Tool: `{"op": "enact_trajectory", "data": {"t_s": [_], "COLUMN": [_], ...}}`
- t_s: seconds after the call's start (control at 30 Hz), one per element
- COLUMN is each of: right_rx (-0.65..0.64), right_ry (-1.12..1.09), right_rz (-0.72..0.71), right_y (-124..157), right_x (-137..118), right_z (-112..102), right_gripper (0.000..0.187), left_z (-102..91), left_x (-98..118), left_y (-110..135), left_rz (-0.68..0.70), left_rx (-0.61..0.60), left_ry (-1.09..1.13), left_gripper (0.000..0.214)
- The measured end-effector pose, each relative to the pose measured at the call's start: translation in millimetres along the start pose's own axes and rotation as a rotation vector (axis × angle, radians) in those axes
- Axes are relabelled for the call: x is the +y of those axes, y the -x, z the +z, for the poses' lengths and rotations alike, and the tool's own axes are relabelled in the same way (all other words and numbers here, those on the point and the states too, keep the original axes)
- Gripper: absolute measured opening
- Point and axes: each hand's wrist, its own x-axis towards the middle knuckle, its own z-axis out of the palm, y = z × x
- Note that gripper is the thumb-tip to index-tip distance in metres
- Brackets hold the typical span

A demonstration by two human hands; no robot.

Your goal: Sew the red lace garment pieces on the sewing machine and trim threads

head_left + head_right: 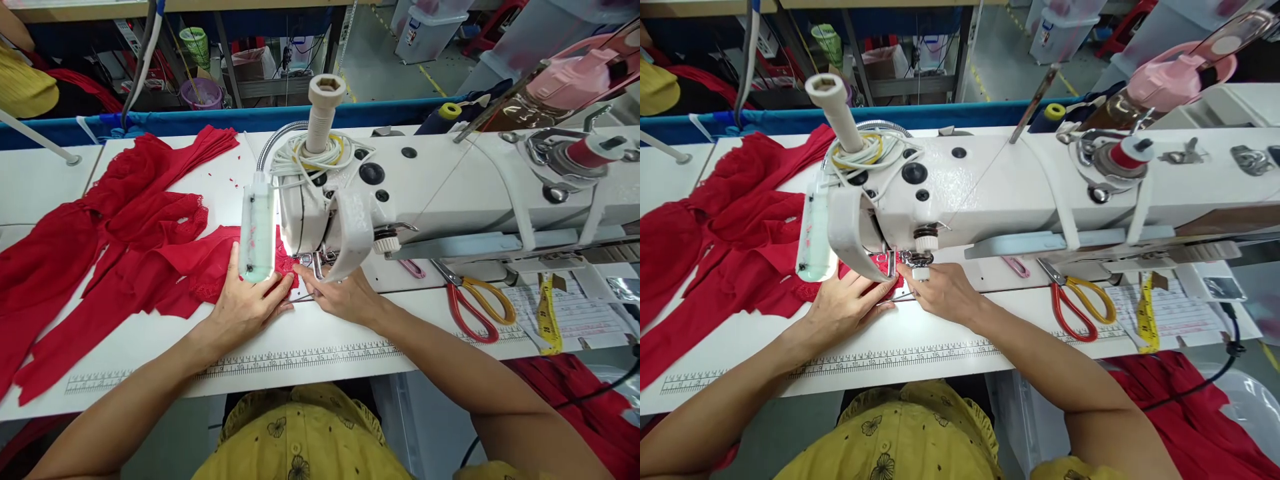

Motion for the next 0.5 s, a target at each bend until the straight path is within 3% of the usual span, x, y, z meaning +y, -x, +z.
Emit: {"op": "enact_trajectory", "data": {"t_s": [0.13,0.3,0.5], "right_rx": [-0.139,-0.221,-0.338], "right_ry": [0.013,0.009,0.064], "right_rz": [0.079,0.145,0.145], "right_y": [-2.2,-0.8,-1.4], "right_x": [-0.4,-2.0,-3.7], "right_z": [0.2,0.2,-6.2], "right_gripper": [0.054,0.049,0.055], "left_z": [1.8,3.4,1.7], "left_x": [-0.4,-0.6,0.6], "left_y": [1.4,3.5,3.1], "left_rz": [-0.009,-0.031,-0.052], "left_rx": [0.004,-0.012,-0.033], "left_ry": [0.019,0.048,0.035], "left_gripper": [0.034,0.036,0.035]}}
